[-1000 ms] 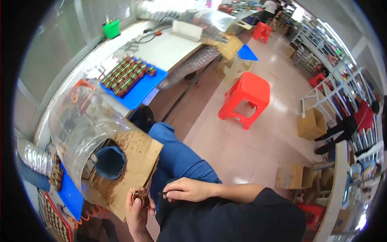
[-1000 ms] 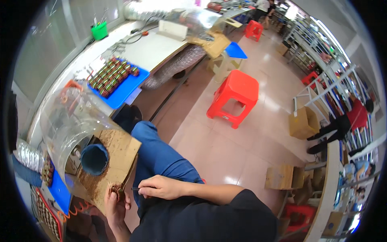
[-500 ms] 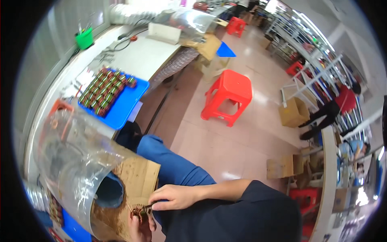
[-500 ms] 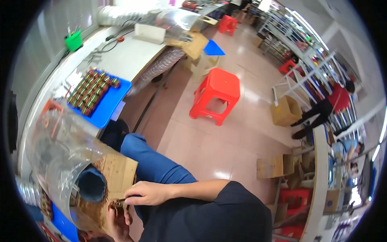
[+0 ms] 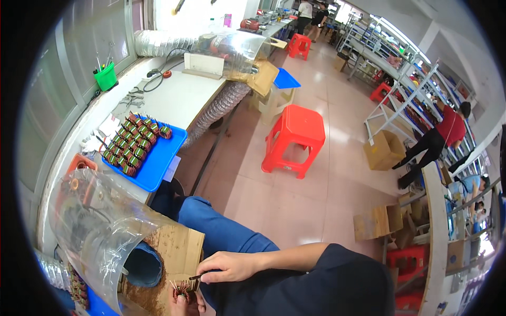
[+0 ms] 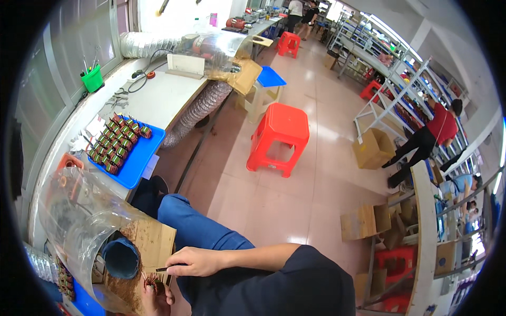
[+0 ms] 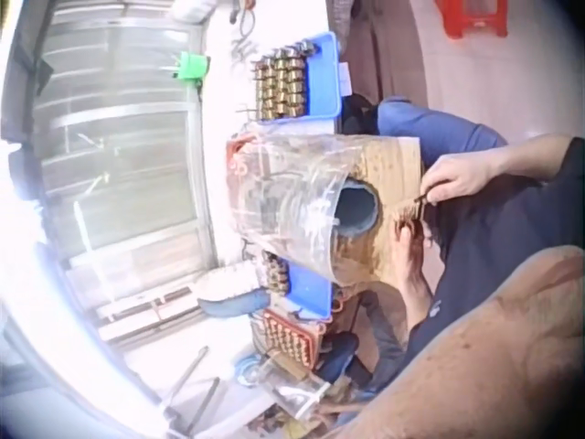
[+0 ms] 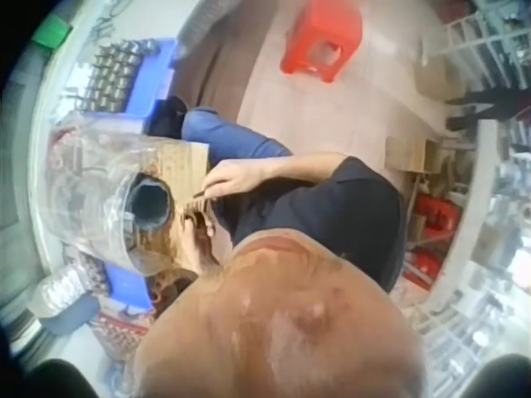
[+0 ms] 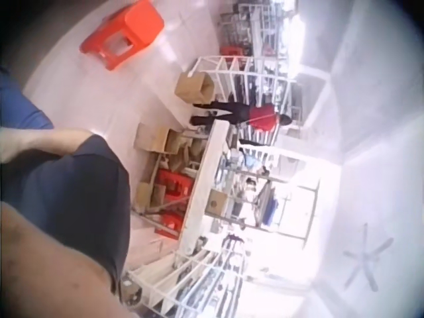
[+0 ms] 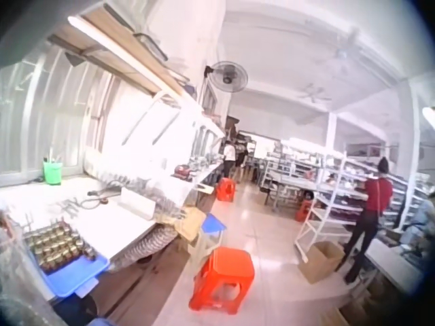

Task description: Using pliers to trim wires and adjust components on a copper toroidal coil.

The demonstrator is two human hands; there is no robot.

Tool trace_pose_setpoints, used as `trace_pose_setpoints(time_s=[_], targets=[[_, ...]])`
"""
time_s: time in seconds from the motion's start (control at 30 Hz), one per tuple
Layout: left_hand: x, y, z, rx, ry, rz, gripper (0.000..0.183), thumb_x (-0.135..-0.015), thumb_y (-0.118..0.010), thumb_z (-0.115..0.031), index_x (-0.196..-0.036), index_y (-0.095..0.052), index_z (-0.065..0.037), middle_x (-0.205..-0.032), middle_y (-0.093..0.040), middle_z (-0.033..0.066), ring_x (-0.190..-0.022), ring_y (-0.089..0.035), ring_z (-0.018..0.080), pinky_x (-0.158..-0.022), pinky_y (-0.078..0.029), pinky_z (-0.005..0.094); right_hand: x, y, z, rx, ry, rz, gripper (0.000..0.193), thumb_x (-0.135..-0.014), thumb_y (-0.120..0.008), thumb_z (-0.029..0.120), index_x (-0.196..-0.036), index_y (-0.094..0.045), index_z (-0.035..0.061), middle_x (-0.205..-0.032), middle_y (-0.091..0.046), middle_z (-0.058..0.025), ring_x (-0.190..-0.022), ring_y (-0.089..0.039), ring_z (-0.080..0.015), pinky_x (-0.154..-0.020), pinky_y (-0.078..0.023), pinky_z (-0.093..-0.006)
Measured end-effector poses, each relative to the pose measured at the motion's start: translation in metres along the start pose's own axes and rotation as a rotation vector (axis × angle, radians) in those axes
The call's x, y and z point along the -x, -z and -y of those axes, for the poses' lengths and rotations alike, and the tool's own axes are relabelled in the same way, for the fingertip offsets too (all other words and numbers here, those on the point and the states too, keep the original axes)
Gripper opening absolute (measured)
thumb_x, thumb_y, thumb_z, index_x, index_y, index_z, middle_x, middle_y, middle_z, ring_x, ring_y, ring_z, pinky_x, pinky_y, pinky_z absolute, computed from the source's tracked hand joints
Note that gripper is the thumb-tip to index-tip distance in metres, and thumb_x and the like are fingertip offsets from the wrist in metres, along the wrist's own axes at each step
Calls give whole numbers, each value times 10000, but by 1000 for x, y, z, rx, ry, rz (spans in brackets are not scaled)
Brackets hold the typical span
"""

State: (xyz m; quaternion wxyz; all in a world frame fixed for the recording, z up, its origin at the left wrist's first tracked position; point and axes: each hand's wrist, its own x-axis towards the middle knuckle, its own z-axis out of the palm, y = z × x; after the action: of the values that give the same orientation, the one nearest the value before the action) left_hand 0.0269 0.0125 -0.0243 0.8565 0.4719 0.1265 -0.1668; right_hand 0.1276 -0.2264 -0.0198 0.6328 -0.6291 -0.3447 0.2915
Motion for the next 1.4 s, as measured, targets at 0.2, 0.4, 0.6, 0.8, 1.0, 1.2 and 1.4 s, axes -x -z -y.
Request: trace_pose_setpoints(time_s=[0.2, 0.4, 0.6, 0.8, 1.0, 1.2, 1.4], targets=[[6, 15, 14, 168, 115, -55, 294, -1040, -530, -365, -1191, -602, -124, -878, -642, 27, -665, -564, 160, -584, -441, 266, 9, -6, 0, 57, 41, -48, 331, -1051, -527, 268, -1078, -604, -53, -984, -663, -195, -932, -638, -328, -831, -493, -388], [31, -5, 8, 111, 35, -26, 414, -1029, -533, -403, -1314, -557, -104, -1064, -666, 78, -688, -569, 169, -606, -459, 300, 11, -19, -3, 73, 8, 24, 329, -1043, -546, 264, -1108, -607, -53, -1051, -653, -212, -1014, -628, -362, -885, -491, -404], [7, -8, 6, 62, -112, -5, 484, -956, -632, -376, -1224, -522, 12, -814, -561, 109, -505, -526, 196, -407, -397, 280, -3, 2, 5, 414, 121, -207, 229, -919, -695, 214, -1034, -666, 17, -951, -668, -171, -890, -659, -345, -792, -529, -398], [0, -13, -19, -75, -83, 105, 333, -1036, -509, -304, -1208, -515, -19, -816, -603, 66, -611, -533, 78, -518, -419, 202, -30, 14, 2, 607, 251, -195, 250, -851, -766, 210, -970, -665, 14, -868, -670, -135, -801, -649, -329, -724, -519, -383], [17, -8, -14, -65, -20, 81, 320, -1028, -535, -288, -1209, -518, -25, -807, -599, 52, -620, -536, 69, -517, -417, 201, -36, -8, -4, 621, 255, -88, 280, -840, -761, 208, -1007, -652, 11, -902, -660, -143, -822, -638, -329, -736, -511, -389], [19, -4, -12, 5, 45, 173, 325, -1013, -567, -282, -1205, -521, -23, -830, -595, 40, -627, -536, 66, -518, -411, 205, -35, -9, -1, 624, 255, -3, 243, -832, -753, 193, -957, -652, 10, -835, -638, -130, -746, -619, -328, -674, -492, -387], [21, 8, -11, 69, 146, 319, 319, -988, -607, -267, -1189, -531, -30, -868, -569, 42, -616, -508, 76, -519, -397, 210, -44, -2, -9, 575, 248, 139, 240, -831, -756, 213, -923, -659, 14, -773, -614, -124, -695, -614, -323, -632, -484, -385]])
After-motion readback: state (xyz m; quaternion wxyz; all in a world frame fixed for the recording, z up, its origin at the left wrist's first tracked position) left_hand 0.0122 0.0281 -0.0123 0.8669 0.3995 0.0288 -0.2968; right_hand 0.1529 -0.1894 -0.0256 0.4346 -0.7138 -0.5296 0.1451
